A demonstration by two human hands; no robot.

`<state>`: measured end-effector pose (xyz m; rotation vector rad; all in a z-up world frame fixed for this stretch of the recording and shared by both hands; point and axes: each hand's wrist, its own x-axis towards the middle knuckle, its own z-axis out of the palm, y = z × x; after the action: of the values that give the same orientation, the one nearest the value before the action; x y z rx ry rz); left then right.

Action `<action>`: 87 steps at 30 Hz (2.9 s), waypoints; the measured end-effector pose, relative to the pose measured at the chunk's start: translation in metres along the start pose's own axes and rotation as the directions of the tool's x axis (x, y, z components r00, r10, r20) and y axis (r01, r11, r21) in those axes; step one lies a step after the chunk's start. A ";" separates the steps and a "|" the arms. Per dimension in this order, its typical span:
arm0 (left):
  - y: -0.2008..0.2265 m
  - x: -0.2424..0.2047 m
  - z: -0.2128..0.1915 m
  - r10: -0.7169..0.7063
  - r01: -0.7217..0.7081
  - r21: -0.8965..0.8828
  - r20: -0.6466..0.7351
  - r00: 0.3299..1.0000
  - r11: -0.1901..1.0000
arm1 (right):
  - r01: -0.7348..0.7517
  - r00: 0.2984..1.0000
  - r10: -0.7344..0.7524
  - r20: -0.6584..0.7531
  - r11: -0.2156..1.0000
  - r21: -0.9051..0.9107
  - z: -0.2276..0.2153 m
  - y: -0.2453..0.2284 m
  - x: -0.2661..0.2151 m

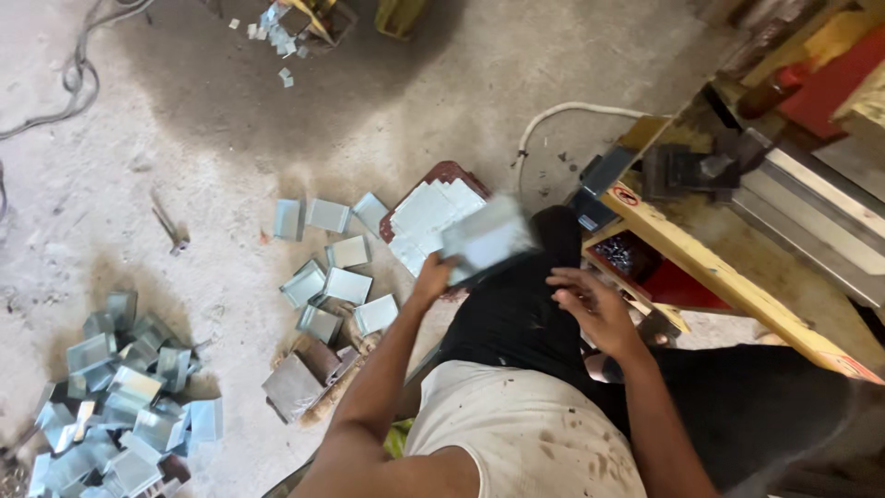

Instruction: The person sits on the floor and operates a hydraulic press machine. They place square metal sheets into the machine, pull a lever to press them, and then remove the processed sheets, stacking them on a nearby tray.

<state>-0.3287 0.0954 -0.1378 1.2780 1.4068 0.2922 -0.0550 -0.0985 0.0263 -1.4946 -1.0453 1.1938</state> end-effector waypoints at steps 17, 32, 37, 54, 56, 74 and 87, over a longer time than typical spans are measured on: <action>-0.060 0.026 -0.052 0.271 -0.086 0.463 -0.349 0.897 0.882 | -0.118 0.981 0.127 -0.146 0.991 0.069 -0.017 0.009 -0.007; -0.050 0.055 -0.059 0.010 0.240 0.501 -0.445 0.895 0.832 | -0.113 0.944 0.158 -0.290 0.979 0.168 -0.042 0.043 -0.041; -0.054 0.040 -0.032 -0.106 0.083 -0.066 -0.644 0.758 0.994 | -0.111 0.947 0.155 -0.281 0.980 0.165 -0.042 0.042 -0.038; -0.045 0.053 -0.038 -0.535 0.215 -0.657 -0.334 0.776 0.723 | -0.142 0.919 0.213 -0.331 0.964 0.225 -0.046 0.043 -0.051; -0.047 0.055 -0.039 -0.459 0.123 -0.698 -0.318 0.830 0.705 | -0.118 0.920 0.193 -0.340 0.967 0.227 -0.048 0.044 -0.056; 0.099 0.015 -0.004 0.810 -0.567 0.579 -0.416 0.414 0.587 | -0.176 0.946 0.211 -0.246 0.972 0.157 -0.036 0.064 -0.037; 0.240 -0.057 0.056 0.553 -0.453 -0.714 -0.110 0.826 0.534 | -0.191 0.979 0.200 -0.045 0.970 0.151 -0.027 0.037 -0.071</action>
<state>-0.1745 0.1137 0.0617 0.9639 0.6239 1.0428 -0.0373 -0.1790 0.0072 -1.5340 -0.7662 1.3247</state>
